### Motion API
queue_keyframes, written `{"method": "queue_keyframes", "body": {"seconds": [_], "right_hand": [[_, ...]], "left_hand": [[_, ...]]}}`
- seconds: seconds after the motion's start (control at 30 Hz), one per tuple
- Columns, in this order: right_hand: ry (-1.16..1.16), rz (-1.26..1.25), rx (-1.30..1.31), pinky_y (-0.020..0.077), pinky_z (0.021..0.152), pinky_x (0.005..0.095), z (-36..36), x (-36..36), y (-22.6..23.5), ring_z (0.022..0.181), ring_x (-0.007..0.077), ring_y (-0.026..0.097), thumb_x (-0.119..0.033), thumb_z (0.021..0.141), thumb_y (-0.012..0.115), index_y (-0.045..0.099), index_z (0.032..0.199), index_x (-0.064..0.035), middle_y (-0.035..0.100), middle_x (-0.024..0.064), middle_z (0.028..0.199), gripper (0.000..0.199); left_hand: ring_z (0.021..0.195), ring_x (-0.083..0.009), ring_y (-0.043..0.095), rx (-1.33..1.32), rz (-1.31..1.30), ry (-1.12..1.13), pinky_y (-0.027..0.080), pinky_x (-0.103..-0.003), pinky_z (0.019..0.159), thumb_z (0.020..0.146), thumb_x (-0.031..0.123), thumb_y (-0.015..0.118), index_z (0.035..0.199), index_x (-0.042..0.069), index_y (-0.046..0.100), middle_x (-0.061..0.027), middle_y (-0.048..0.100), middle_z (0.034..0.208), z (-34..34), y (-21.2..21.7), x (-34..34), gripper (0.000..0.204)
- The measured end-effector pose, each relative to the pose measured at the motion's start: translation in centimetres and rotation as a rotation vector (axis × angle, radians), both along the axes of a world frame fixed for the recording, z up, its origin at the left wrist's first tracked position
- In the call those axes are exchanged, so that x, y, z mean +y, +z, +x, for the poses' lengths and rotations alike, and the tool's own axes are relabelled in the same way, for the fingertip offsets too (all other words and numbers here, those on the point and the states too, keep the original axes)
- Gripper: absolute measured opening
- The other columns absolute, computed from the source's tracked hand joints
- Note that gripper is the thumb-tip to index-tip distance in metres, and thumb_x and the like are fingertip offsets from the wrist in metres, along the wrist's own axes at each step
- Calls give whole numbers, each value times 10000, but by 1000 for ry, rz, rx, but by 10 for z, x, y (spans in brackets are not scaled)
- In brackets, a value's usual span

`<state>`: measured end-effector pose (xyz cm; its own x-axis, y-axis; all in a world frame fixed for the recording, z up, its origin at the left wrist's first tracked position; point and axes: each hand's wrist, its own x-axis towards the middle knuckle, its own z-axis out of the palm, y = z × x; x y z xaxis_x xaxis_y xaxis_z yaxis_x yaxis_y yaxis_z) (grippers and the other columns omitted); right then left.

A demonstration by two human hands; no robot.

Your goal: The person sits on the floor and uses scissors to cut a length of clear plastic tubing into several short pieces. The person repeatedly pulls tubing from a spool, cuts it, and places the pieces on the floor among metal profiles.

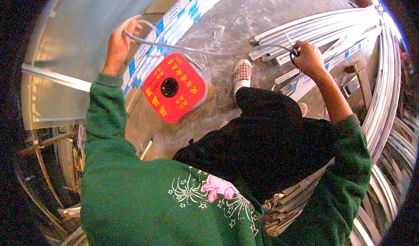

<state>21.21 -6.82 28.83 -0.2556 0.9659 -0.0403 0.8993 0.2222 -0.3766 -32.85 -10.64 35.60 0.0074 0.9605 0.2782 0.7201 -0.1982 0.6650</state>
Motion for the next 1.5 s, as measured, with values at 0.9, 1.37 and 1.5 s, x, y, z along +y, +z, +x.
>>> {"method": "queue_keyframes", "body": {"seconds": [0.9,1.37,1.5], "right_hand": [[-107,20,1166,499,486,265,-93,7,90,585,135,621,-81,870,709,639,927,42,667,102,712,153],[-116,88,816,449,481,213,-88,29,52,615,95,666,-208,859,746,690,1030,-71,720,60,780,227],[-156,335,237,502,562,232,-101,16,65,726,141,715,-295,862,736,684,1070,-68,730,82,842,312]], "left_hand": [[697,-122,651,-444,-1147,-265,510,-268,620,914,152,639,1010,12,619,-46,659,765,88,-31,-194,171],[808,-388,670,857,-382,537,492,-518,742,999,466,400,888,42,669,-163,705,816,-208,7,-144,515],[529,-85,506,81,-235,204,403,-278,478,992,512,441,1076,33,675,-30,660,689,-101,68,-31,539]]}}
